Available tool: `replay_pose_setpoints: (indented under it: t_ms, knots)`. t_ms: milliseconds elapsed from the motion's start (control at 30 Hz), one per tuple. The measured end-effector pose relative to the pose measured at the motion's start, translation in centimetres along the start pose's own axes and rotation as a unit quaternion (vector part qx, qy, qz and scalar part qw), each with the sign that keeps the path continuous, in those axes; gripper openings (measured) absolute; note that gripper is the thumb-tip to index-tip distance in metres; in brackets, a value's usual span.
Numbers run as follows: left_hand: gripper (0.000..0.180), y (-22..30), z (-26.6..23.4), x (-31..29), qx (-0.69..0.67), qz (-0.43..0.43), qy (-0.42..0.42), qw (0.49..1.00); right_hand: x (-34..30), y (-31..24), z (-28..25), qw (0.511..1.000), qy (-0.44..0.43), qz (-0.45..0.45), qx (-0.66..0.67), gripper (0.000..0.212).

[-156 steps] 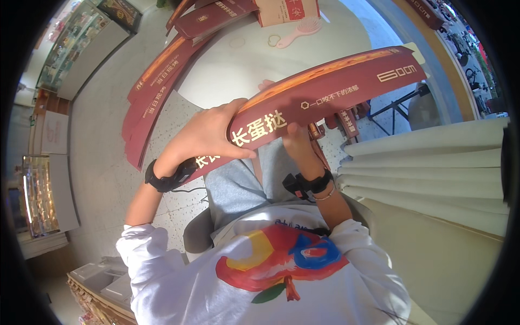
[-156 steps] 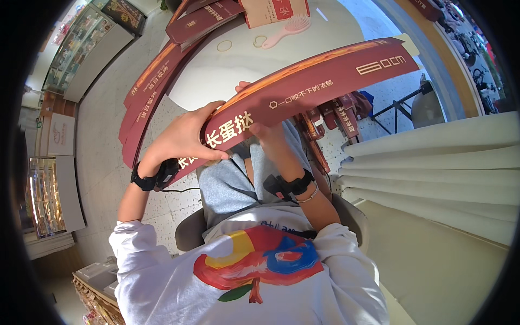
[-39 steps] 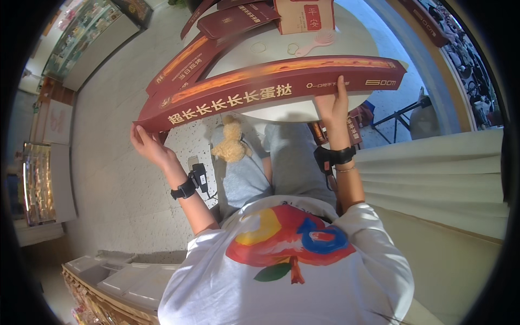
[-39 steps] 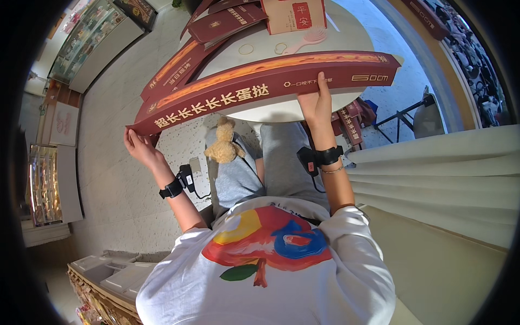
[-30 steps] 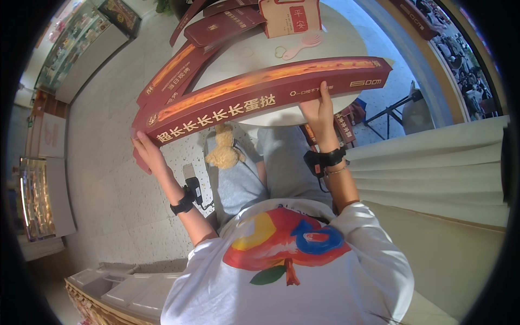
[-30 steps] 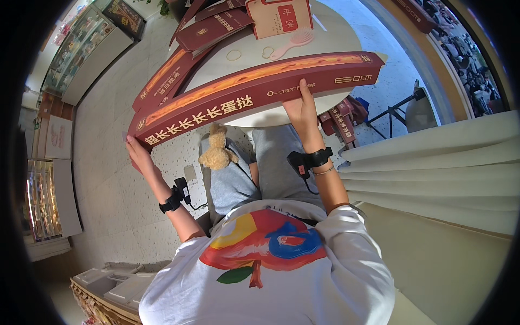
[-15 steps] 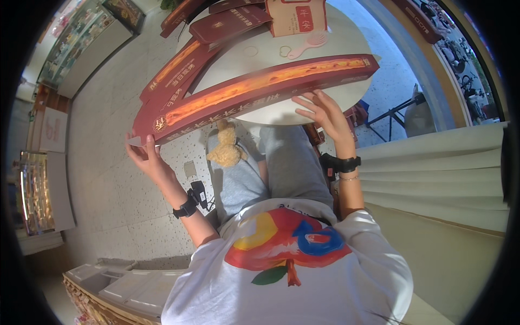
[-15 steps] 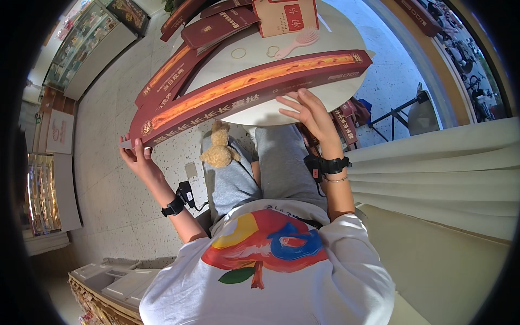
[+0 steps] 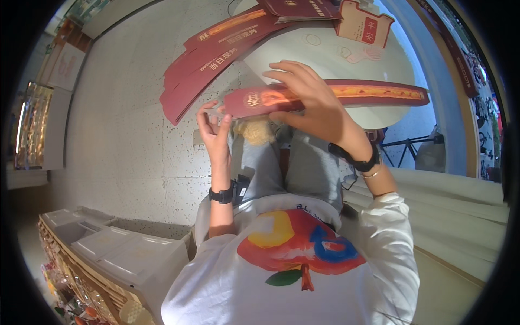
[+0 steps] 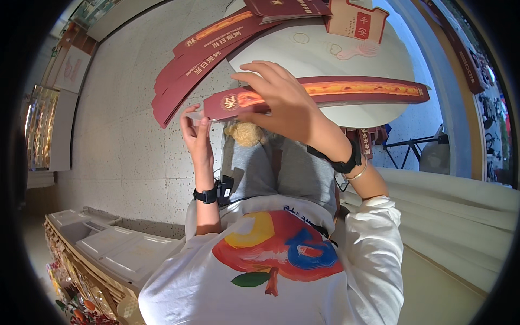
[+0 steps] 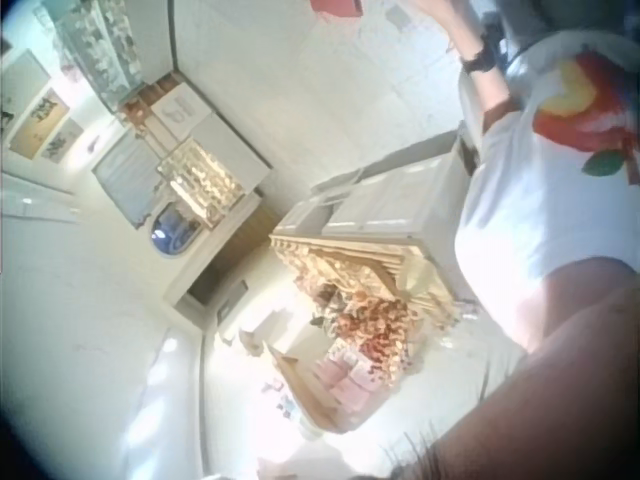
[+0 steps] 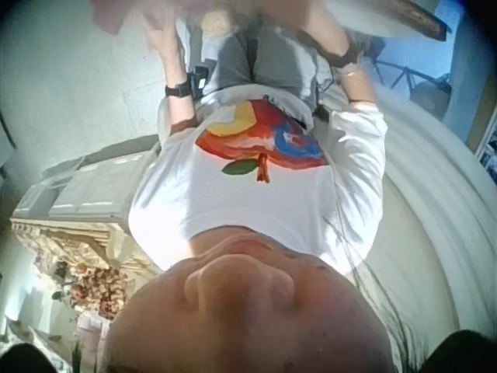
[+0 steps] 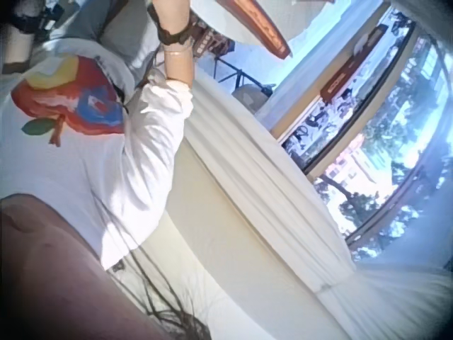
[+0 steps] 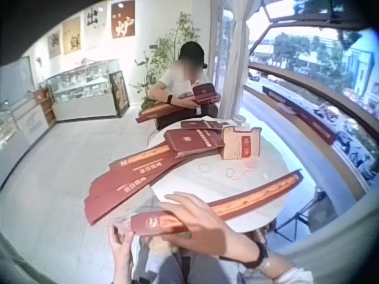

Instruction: The person assembles flat-packed cardboard boxes by folding and interlocking the flaps. They handle multiple identical red boxes, folding side panels and locking tabs to form rectangular containers.

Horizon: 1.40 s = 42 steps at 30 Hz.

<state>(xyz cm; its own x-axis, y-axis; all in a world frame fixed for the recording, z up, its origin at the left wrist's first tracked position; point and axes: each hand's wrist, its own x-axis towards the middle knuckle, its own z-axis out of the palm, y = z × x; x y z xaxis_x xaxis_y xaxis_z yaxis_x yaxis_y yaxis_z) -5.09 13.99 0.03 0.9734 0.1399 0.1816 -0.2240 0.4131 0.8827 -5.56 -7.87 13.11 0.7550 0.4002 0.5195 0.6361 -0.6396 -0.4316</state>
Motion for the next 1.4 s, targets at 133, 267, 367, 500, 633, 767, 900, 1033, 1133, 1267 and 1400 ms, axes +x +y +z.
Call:
replay_pose_setpoints:
  t_ms: [133, 267, 367, 500, 633, 767, 900, 1033, 1133, 1267, 1400]
  knots:
    - [0.026, -3.0, -0.2, -0.9, -0.064, -0.021, -0.021, 0.998, 2.4, 2.3, 5.0, 0.988, -0.138, -0.063, -0.031, 0.069]
    - [0.019, -3.2, 0.1, -2.1, -0.067, -0.005, -0.019, 0.998, 3.2, 2.9, 5.9, 0.951, -0.284, -0.111, -0.054, 0.057]
    - [0.019, -3.5, 0.0, -3.0, 0.01, 0.042, 0.0, 0.999, 3.6, 2.9, 4.6, 0.941, -0.294, -0.148, -0.077, 0.044]
    - [0.02, -3.9, -0.1, -3.1, 0.05, 0.051, 0.003, 0.997, 4.7, 3.8, 3.8, 0.907, -0.386, -0.129, -0.103, 0.034]
    - [0.017, -4.4, 0.5, -3.3, -0.093, 0.062, -0.047, 0.993, 5.0, 4.6, 3.6, 0.889, -0.428, -0.129, -0.099, 0.028]
    - [0.028, -5.7, -0.5, -2.1, -0.167, -0.052, -0.018, 0.984, 4.5, 4.9, 3.3, 0.888, -0.422, -0.158, -0.095, 0.029]
    - [0.063, -8.2, 1.3, -1.9, -0.161, -0.027, -0.106, 0.981, 4.3, 5.0, 3.6, 0.902, -0.381, -0.183, -0.082, 0.031]
    - [0.069, -7.5, 4.6, -2.5, -0.176, -0.032, -0.041, 0.983, 4.4, 5.6, 3.6, 0.926, -0.328, -0.172, -0.068, 0.03]
    - [0.079, -7.8, 5.4, -2.7, -0.165, -0.005, 0.0, 0.986, 4.5, 4.9, 3.4, 0.94, -0.297, -0.161, -0.045, 0.03]
    - [0.077, -8.1, 5.5, -1.9, -0.075, 0.164, -0.082, 0.98, 4.9, 4.1, 2.7, 0.948, -0.268, -0.166, -0.041, 0.026]
    - [0.067, -8.8, 5.0, -0.6, 0.02, 0.222, -0.065, 0.973, 5.2, 3.6, 2.7, 0.955, -0.233, -0.18, -0.033, 0.023]
